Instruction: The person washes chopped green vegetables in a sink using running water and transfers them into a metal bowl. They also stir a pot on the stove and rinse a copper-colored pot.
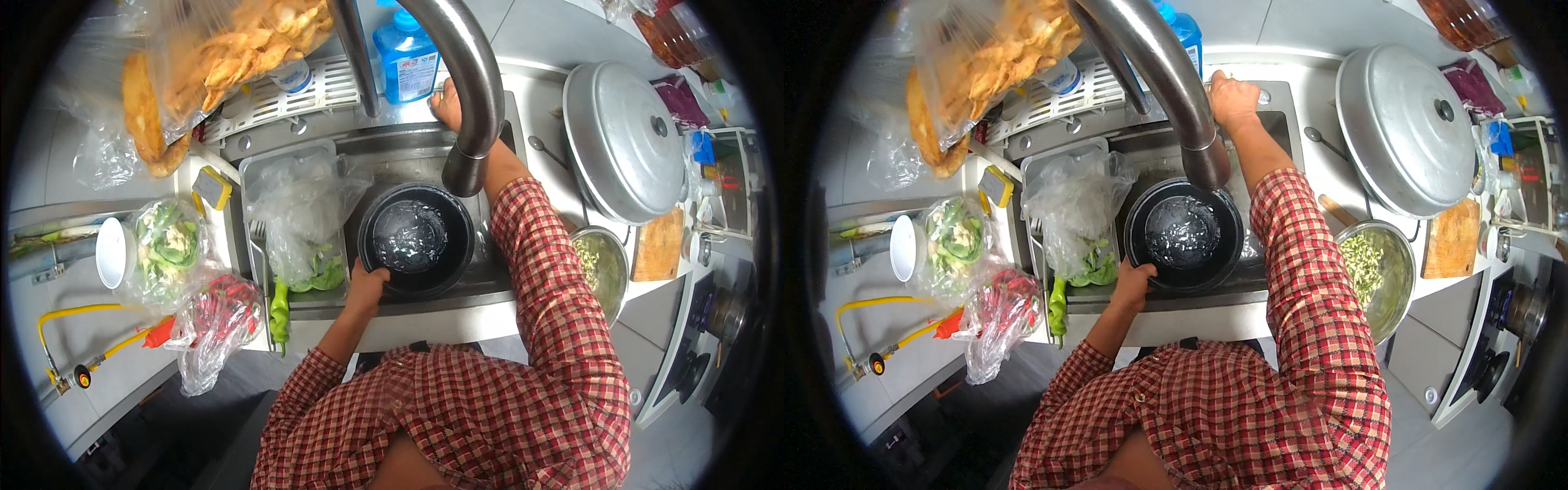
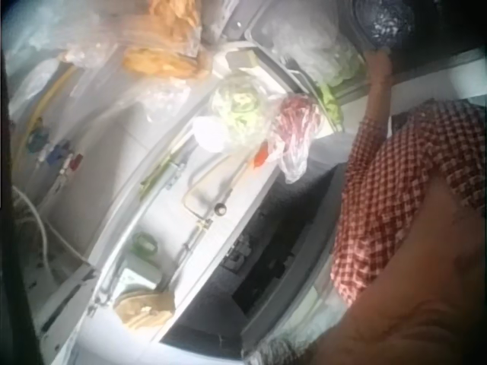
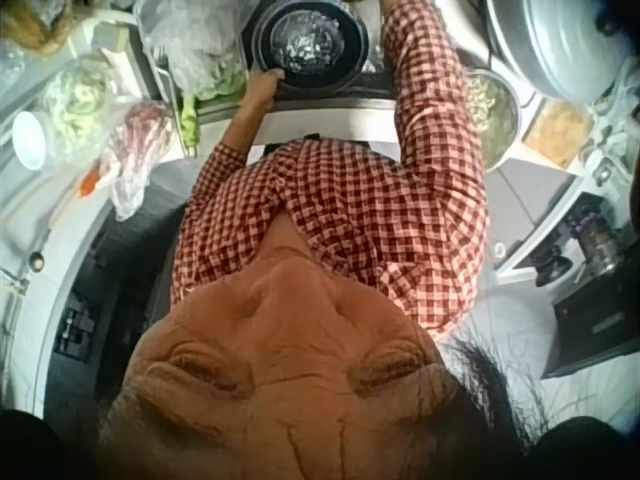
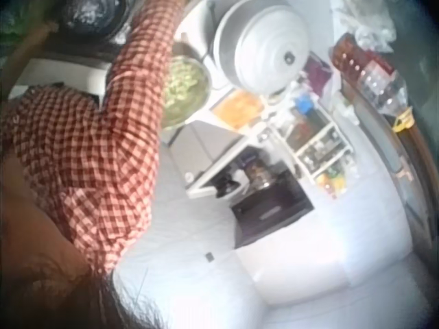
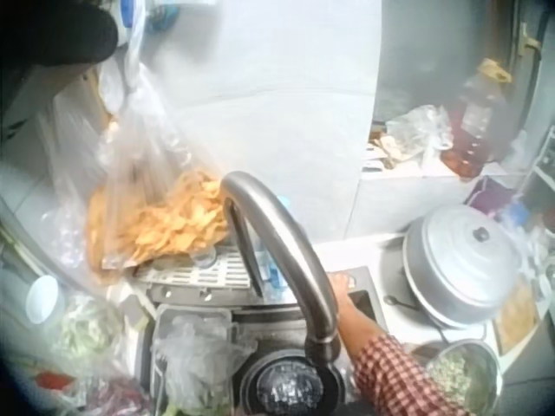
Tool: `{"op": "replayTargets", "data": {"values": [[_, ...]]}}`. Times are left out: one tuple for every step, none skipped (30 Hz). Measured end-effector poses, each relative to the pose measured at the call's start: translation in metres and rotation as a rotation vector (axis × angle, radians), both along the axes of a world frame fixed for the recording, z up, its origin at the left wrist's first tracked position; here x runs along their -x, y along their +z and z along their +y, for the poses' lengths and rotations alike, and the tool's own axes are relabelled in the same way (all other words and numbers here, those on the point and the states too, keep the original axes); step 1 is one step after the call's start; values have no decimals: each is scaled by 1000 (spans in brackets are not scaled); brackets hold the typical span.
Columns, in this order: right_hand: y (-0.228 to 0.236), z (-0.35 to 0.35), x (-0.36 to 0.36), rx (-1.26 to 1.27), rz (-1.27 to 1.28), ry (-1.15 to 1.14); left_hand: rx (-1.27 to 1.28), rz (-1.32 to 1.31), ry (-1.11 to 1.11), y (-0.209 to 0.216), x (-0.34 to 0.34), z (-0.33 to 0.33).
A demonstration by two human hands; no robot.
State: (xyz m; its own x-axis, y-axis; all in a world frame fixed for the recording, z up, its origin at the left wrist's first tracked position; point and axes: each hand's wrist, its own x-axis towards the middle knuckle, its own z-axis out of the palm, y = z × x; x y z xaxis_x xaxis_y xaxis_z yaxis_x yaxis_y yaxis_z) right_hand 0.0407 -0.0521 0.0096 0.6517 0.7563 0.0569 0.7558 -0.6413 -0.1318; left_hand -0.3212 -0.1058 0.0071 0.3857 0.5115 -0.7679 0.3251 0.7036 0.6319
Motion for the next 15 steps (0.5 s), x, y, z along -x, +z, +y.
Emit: {"op": "replayTargets", "data": {"values": [[-5, 2, -2, -13, -14, -11, -10, 0, 1, 0, -1, -2], [-8, 0, -5, 19, -3, -15, -20, -2, 0, 1, -3, -3], [-12, -1, -8, 20, 30, -26, 5, 5, 3, 7, -6, -3], [-15, -4, -11, 22, 63, -39, 31, 10, 2, 16, -9, -4], [-19, -8, -13, 24, 94, -57, 57, 15, -2, 22, -11, -3], [-36, -24, -19, -88, 146, -113, 48, 24, -43, 21, -14, -4], [-24, -27, 5, -187, 213, -173, 27, 48, -42, 15, -9, -2], [-4, -34, 27, -294, 271, -237, 8, 62, -46, 10, -6, -1], [12, -53, 55, -398, 345, -268, -174, 97, -105, 2, -3, 0], [2, -74, 59, -450, 440, -356, -355, 116, -185, -7, -4, 0], [9, -92, 89, -718, 475, -393, -534, 148, -247, -12, -2, 0], [9, -112, 110, -771, 651, -529, -779, 217, -390, -12, -3, 1], [-13, -140, 121, -745, 770, -606, -880, 158, -468, 1, -8, 3], [-36, -163, 135, -715, 929, -712, -980, 99, -546, 23, -13, 5], [-3, -160, 163, -837, 1232, -827, -1083, 74, -600, 34, -9, 12]]}}
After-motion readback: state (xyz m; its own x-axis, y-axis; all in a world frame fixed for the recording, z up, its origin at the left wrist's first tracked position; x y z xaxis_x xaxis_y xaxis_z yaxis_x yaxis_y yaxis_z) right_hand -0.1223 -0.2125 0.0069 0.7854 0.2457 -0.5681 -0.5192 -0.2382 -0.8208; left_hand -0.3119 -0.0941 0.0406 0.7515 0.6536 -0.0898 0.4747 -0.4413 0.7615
